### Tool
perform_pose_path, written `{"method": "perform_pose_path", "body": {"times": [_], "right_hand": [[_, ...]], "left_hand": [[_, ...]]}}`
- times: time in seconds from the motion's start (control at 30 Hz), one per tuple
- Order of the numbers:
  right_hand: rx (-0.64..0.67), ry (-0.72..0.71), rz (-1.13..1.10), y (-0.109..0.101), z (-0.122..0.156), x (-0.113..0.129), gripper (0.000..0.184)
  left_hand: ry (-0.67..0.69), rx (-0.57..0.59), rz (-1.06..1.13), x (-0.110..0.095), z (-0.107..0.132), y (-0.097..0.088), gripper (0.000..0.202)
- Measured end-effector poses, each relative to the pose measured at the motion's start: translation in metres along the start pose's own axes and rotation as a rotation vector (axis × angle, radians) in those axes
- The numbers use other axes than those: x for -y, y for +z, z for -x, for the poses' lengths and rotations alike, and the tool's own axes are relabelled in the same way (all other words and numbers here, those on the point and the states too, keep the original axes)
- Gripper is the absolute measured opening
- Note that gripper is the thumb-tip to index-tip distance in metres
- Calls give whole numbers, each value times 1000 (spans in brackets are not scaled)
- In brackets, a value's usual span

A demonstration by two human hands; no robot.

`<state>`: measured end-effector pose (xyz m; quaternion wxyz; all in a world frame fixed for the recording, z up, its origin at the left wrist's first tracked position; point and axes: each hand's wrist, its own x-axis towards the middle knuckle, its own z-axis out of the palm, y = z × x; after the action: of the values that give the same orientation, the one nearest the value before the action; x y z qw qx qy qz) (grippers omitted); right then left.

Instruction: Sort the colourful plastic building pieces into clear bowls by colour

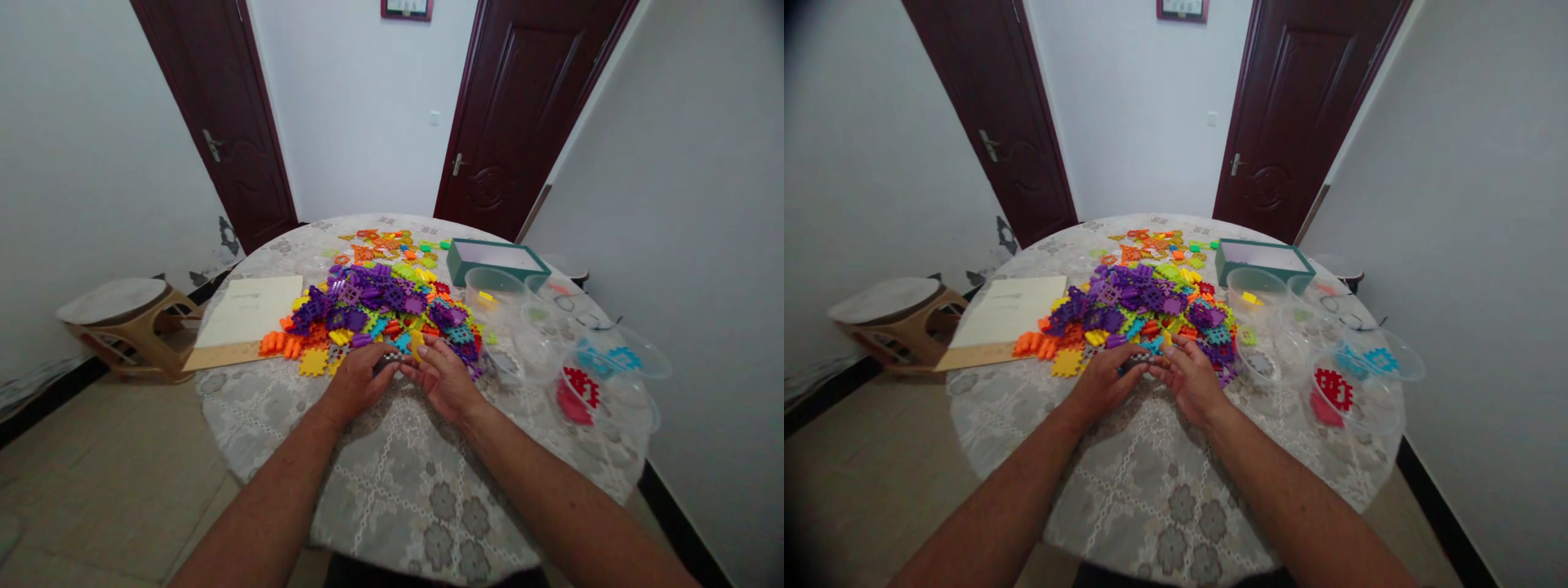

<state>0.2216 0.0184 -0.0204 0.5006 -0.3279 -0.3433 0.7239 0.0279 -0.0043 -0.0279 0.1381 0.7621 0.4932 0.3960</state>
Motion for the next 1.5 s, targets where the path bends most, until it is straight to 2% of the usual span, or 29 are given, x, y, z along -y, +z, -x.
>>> {"method": "perform_pose_path", "body": {"times": [0.13, 0.23, 0.37, 0.47, 0.53, 0.6, 0.67, 0.73, 0.8, 0.87, 0.97, 1.07, 1.13, 1.2, 1.23, 1.3, 1.43, 1.5], "right_hand": [[32, -57, 228, -3, 0, 5, 44], [104, -210, 606, -5, 4, 20, 39], [145, -442, 1175, -11, 10, 66, 24], [131, -571, 1482, -23, -3, 110, 19], [47, -593, 1663, -36, -24, 136, 20], [-111, -563, 1802, -51, -49, 156, 21], [-264, -551, 1865, -66, -71, 171, 26], [-353, -568, 1873, -77, -82, 179, 31], [-390, -605, 1858, -81, -79, 180, 35], [-363, -652, 1799, -75, -64, 172, 34], [-147, -645, 1589, -50, -29, 140, 25], [135, -493, 1391, -20, 4, 95, 19], [243, -491, 1338, -7, 16, 67, 17], [284, -548, 1322, -2, 22, 51, 17], [272, -579, 1321, -3, 23, 47, 18], [160, -650, 1335, -12, 23, 51, 19], [-241, -879, 1502, -50, 23, 83, 27], [-432, -929, 1630, -72, 21, 98, 25]], "left_hand": [[-90, -25, 32, 0, -4, -2, 37], [-96, -59, 11, 2, -6, -3, 41], [-91, -83, -21, 5, -7, 1, 42], [-110, -92, -54, 6, -6, 3, 52], [-121, -75, -53, 7, -5, 4, 57], [-123, -50, -37, 9, -5, 5, 57], [-109, -24, -23, 12, -6, 6, 48], [-84, -9, -24, 15, -6, 6, 39], [-65, -13, -23, 16, -7, 6, 35], [-53, -15, 1, 14, -7, 4, 36], [-74, 29, 102, 5, -8, 0, 40], [-124, 99, 263, -4, -9, -2, 48], [-149, 135, 371, -8, -8, -2, 50], [-173, 153, 446, -8, -7, 0, 49], [-183, 145, 466, -8, -7, 1, 48], [-195, 92, 460, -6, -5, 2, 45], [-190, -83, 247, -2, -5, 2, 31], [-165, -140, 121, 0, -5, 0, 26]]}}
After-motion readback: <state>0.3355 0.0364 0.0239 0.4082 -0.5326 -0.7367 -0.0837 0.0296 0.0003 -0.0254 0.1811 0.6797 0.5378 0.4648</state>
